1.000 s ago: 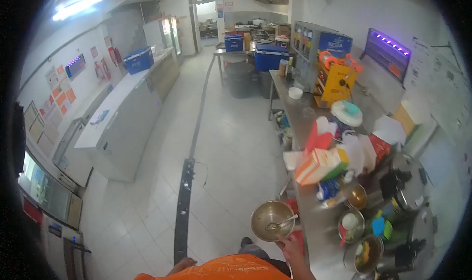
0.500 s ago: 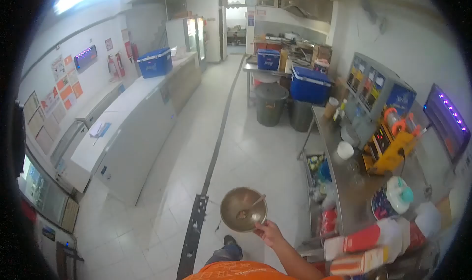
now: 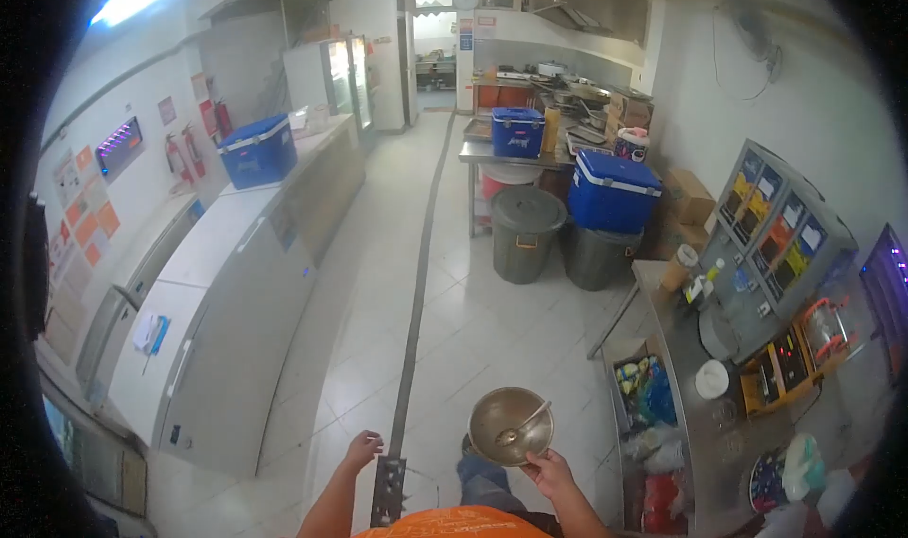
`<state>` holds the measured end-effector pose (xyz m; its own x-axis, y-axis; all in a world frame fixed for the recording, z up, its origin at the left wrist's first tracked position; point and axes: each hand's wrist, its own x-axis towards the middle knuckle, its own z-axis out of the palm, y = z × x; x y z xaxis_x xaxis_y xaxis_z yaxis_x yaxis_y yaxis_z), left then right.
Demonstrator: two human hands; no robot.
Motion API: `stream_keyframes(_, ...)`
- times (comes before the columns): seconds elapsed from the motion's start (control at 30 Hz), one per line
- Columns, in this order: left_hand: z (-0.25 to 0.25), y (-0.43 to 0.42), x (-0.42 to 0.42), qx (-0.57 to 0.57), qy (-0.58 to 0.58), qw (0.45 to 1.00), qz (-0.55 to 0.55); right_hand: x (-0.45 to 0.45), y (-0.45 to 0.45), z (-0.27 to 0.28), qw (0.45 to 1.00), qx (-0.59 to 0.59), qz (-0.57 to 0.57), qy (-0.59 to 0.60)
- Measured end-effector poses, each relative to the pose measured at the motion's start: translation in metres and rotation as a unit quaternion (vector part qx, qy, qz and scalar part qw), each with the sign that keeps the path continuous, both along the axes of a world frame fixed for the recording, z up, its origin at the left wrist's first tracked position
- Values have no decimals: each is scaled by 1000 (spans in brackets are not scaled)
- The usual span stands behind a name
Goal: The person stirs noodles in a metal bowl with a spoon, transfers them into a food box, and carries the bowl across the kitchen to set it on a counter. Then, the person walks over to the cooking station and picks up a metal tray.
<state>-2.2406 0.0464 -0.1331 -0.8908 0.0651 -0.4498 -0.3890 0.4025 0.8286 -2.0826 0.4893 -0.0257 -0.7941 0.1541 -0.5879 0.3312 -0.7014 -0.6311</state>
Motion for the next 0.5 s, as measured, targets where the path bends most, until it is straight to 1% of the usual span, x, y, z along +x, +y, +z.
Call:
stream_keyframes(0.07,-8,0,-45,27,-13,998,52,-48,8,-4,1000,0,-14,-8)
stream_keyframes(0.13,-61,-23,-72,-92,-37,995,-10,-116,23,0,1000,-3,-26,-2)
stream_keyframes(0.17,-65,-31,-71,-81,-90,993,1,-148,26,-1,1000,-2,-16,1)
stream_keyframes(0.2,-86,-59,-75,-46,-153,978,-131,-175,25,-6,1000,-6,-7,-1)
stream_keyframes(0.23,-106,-82,-74,-3,-228,968,-108,-211,29,-17,1000,-9,13,2)
stream_keyframes(0.27,-121,-77,-74,-101,-387,916,-45,-249,25,-16,1000,-18,7,0)
stream_keyframes(0.3,-10,-56,-79,-128,-356,924,-47,-289,23,-8,999,-9,31,1)
stream_keyframes(0.33,-34,-74,-66,-117,-361,925,12,-329,22,4,998,4,56,3)
stream_keyframes(0.4,-37,-80,-78,-107,-361,924,71,-408,12,26,996,6,91,14)
stream_keyframes(0.43,-37,-78,-88,-103,-365,920,93,-445,7,27,996,9,94,5)
stream_keyframes(0.5,-41,-76,-117,-98,-365,918,124,-528,-5,22,989,-7,144,33)
